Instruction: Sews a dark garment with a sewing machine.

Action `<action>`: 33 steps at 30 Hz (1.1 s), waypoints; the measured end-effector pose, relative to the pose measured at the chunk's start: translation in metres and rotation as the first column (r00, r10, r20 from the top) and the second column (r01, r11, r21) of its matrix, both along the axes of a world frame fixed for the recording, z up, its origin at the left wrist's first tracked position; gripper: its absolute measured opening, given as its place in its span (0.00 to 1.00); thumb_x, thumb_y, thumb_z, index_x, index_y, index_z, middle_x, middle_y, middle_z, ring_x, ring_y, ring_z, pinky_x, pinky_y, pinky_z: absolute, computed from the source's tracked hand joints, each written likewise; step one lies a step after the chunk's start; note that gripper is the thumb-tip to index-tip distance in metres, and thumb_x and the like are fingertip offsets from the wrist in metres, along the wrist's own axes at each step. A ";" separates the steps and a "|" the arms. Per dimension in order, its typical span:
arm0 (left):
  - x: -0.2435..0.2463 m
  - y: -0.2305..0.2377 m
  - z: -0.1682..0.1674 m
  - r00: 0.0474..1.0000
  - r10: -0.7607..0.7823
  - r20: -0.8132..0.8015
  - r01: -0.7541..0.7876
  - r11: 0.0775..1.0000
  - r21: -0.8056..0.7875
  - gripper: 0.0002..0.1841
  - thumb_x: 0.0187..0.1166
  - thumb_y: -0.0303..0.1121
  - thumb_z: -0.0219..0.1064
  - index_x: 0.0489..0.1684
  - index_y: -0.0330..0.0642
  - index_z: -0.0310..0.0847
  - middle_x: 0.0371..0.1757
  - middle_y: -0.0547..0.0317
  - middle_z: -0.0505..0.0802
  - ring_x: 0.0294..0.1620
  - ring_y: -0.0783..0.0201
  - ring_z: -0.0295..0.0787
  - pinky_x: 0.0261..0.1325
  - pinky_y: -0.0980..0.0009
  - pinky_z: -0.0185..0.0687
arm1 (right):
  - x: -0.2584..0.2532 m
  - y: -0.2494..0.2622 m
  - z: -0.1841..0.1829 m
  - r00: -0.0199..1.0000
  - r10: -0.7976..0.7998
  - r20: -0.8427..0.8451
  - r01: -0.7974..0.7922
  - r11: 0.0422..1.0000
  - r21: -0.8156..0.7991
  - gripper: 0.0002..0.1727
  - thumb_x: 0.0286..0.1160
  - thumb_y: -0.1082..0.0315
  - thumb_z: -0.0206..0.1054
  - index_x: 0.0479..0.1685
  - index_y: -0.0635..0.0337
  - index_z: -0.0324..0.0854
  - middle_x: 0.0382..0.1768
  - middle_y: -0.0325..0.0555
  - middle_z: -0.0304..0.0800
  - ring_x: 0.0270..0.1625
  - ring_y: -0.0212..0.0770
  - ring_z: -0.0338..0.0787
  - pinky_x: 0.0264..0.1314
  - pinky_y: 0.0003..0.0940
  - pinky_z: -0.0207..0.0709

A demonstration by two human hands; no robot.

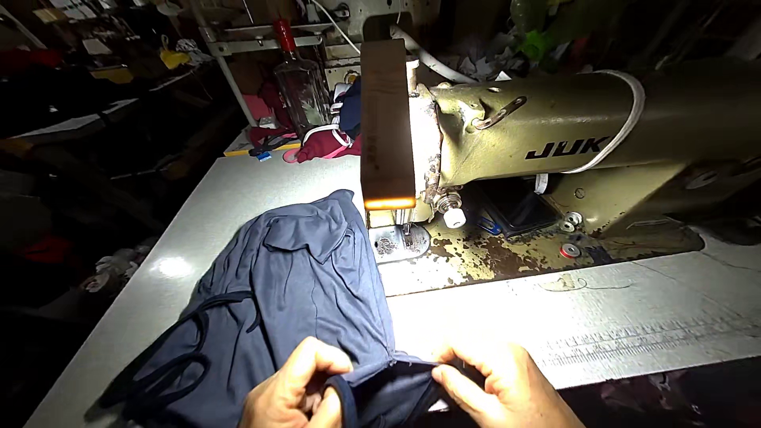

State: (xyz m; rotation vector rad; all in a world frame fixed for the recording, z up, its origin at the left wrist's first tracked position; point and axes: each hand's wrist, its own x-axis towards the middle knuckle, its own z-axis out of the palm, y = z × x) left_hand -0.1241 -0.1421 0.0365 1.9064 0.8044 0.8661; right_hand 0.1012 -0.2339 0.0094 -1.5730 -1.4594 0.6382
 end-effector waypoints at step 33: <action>0.008 0.000 -0.033 0.948 0.290 -0.132 -0.094 0.650 0.754 0.08 0.78 0.30 0.66 0.37 0.40 0.92 0.17 0.55 0.84 0.23 0.62 0.79 0.31 0.73 0.72 | -0.046 0.016 0.003 0.981 -0.088 0.173 0.031 0.951 0.308 0.06 0.69 0.74 0.68 0.33 0.62 0.91 0.26 0.47 0.91 0.27 0.35 0.85 0.29 0.26 0.75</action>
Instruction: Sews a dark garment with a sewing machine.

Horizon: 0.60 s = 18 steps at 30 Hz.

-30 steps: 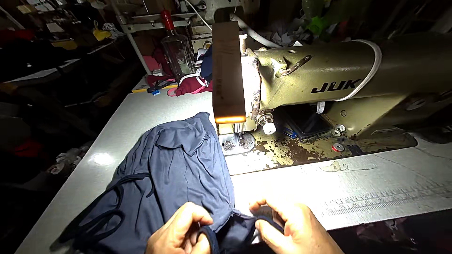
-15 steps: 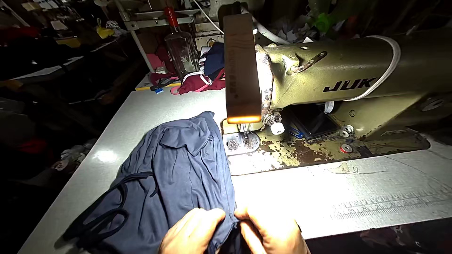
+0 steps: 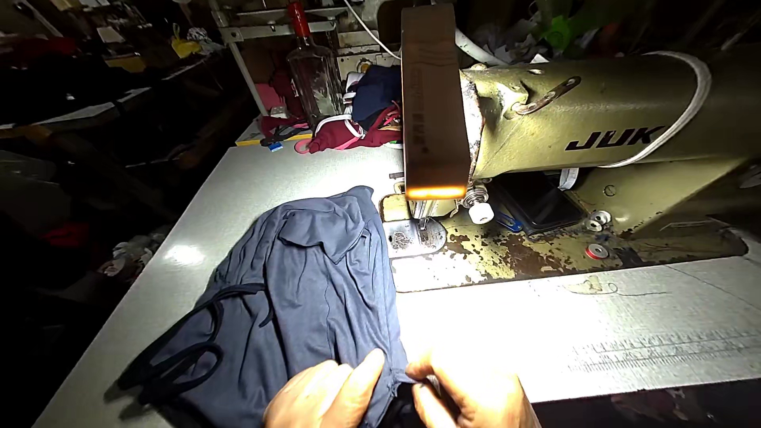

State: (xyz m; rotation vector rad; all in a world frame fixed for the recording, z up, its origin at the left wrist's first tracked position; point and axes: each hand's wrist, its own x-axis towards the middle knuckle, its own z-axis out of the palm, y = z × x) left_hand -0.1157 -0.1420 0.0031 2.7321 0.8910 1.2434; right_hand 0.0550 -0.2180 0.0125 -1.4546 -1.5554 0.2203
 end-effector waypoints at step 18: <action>0.000 0.003 0.016 0.981 -0.157 0.110 0.189 0.892 -0.412 0.08 0.76 0.36 0.72 0.33 0.41 0.93 0.26 0.57 0.85 0.40 0.67 0.77 0.49 0.75 0.66 | -0.002 -0.005 0.013 0.918 0.070 -0.391 -0.147 0.975 -0.169 0.11 0.69 0.82 0.58 0.38 0.72 0.88 0.31 0.52 0.91 0.36 0.29 0.87 0.42 0.19 0.77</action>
